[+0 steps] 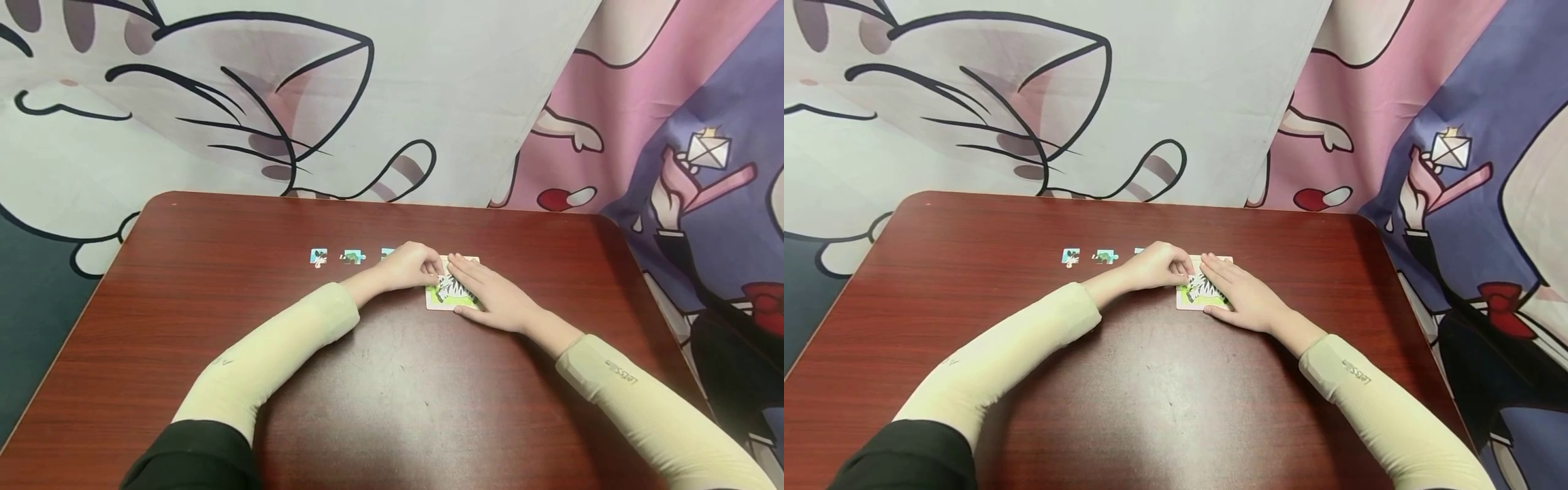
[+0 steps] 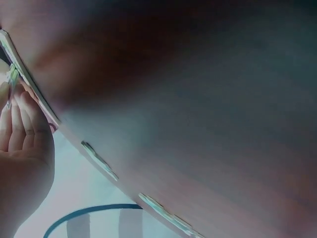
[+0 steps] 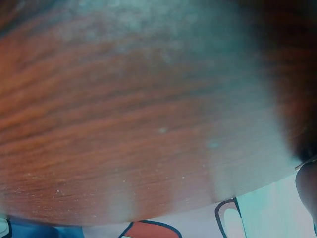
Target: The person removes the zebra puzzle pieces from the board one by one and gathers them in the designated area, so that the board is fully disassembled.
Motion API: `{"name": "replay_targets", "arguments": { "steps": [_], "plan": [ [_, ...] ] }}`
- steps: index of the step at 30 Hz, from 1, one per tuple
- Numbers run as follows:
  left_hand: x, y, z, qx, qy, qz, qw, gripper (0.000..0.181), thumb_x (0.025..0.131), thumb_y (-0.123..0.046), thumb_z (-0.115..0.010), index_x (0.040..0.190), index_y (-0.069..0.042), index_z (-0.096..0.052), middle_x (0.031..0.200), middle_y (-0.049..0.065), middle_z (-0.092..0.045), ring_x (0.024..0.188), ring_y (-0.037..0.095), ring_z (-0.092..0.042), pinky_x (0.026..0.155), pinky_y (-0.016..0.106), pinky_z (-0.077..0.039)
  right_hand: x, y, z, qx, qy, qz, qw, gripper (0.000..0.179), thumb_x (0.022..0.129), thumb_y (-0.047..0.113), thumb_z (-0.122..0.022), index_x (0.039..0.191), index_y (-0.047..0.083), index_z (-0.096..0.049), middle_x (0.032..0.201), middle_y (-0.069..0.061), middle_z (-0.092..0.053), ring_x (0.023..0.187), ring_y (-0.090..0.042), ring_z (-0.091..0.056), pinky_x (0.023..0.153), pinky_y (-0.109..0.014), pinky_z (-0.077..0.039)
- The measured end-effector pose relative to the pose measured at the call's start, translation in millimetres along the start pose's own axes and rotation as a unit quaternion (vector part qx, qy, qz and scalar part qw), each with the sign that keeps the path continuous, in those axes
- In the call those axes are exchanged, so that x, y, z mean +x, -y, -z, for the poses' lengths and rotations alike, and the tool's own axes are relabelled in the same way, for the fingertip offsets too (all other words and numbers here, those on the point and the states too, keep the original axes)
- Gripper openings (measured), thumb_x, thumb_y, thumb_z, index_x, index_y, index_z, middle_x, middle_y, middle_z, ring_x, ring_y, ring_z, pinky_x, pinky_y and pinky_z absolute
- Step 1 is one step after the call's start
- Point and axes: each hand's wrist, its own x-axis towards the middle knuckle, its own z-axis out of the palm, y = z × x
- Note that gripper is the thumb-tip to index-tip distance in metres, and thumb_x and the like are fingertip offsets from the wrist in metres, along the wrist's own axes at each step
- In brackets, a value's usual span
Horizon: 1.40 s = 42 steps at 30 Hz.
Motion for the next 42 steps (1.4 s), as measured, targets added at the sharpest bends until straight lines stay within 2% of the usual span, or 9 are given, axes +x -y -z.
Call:
{"name": "replay_targets", "arguments": {
  "steps": [6,12,21,30,42],
  "plan": [
    [-12.2,4.8,6.4,-0.010,0.000,0.006,0.9999,0.005,0.091,-0.009,-0.078,0.095,-0.009,-0.080,0.088,0.003,-0.078,0.081,0.010,-0.069,0.075,0.018,-0.053,-1.5,-1,-1,-0.002,0.003,-0.004,1.0000,0.084,0.098,0.039,-0.071,0.165,0.002,-0.034,0.174,-0.017,-0.031,0.161,-0.035,-0.032,0.129,-0.058,-0.029],
    [-28.6,9.0,16.3,-0.005,-0.007,0.012,0.9999,0.005,0.090,-0.008,-0.077,0.094,-0.008,-0.080,0.087,0.004,-0.079,0.078,0.010,-0.071,0.076,0.021,-0.056,-0.9,-1,-1,0.000,0.004,-0.006,1.0000,0.085,0.099,0.039,-0.071,0.165,0.003,-0.033,0.174,-0.017,-0.029,0.161,-0.034,-0.032,0.129,-0.057,-0.029],
    [-60.4,27.8,25.1,-0.021,-0.032,0.023,0.9990,0.007,0.089,-0.006,-0.075,0.092,-0.010,-0.080,0.082,0.001,-0.077,0.073,0.007,-0.068,0.074,0.023,-0.057,-0.4,0,0,-0.001,0.009,-0.009,0.9999,0.085,0.099,0.040,-0.071,0.165,0.003,-0.033,0.174,-0.017,-0.030,0.162,-0.033,-0.031,0.130,-0.057,-0.028],
    [-89.5,40.1,37.0,-0.014,-0.031,0.047,0.9983,0.007,0.089,-0.004,-0.075,0.091,-0.010,-0.080,0.080,0.000,-0.077,0.073,0.006,-0.067,0.074,0.024,-0.057,0.7,0,-1,-0.001,0.015,-0.012,0.9998,0.085,0.099,0.041,-0.070,0.166,0.004,-0.032,0.175,-0.015,-0.029,0.162,-0.032,-0.030,0.130,-0.056,-0.028],
    [-124.0,59.0,49.1,-0.032,-0.034,0.063,0.9969,0.006,0.089,-0.004,-0.077,0.090,-0.010,-0.079,0.079,-0.001,-0.077,0.074,0.006,-0.067,0.071,0.022,-0.056,-0.2,0,0,-0.003,0.009,-0.009,0.9999,0.085,0.099,0.041,-0.071,0.165,0.003,-0.033,0.174,-0.016,-0.030,0.162,-0.033,-0.031,0.130,-0.057,-0.029]
  ]
}}
